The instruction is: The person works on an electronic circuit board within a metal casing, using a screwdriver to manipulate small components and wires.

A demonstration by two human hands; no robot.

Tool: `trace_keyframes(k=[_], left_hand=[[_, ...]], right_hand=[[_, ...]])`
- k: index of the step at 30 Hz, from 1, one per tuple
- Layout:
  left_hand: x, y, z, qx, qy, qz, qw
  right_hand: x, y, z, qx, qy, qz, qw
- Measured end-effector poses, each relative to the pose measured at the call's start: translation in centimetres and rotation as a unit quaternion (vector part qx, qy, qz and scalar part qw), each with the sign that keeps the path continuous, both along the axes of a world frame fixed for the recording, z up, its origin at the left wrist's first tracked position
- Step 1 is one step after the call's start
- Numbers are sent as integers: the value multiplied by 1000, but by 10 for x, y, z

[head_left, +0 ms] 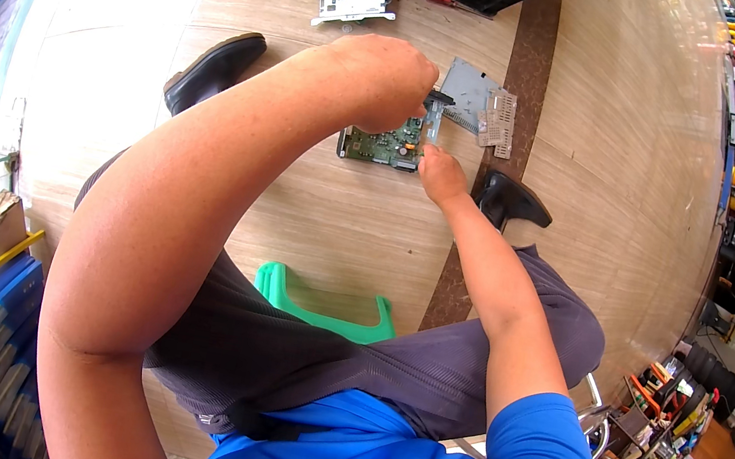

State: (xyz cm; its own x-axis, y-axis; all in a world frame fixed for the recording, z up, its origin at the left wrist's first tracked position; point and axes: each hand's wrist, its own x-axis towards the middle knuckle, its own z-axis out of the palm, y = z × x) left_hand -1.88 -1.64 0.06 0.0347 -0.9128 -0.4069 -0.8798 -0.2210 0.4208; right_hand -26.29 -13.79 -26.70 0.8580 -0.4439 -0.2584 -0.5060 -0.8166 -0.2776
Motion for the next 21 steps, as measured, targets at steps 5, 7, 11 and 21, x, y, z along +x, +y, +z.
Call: trace_keyframes(k=[5,7,11,21], left_hand=[[-1,-1,3,19,-19,8,1000],[-2,-2,3,19,-18,6,1000],[-2,-3,2,19,-16,7,1000],[0,0,-1,-4,2,3,1000]], right_hand=[[3,3,4,5,10,-3,1000],[1,1,5,4,5,0,1000],[0,2,5,3,-2,-4,1000],[0,3,4,4,-12,-5,1000]])
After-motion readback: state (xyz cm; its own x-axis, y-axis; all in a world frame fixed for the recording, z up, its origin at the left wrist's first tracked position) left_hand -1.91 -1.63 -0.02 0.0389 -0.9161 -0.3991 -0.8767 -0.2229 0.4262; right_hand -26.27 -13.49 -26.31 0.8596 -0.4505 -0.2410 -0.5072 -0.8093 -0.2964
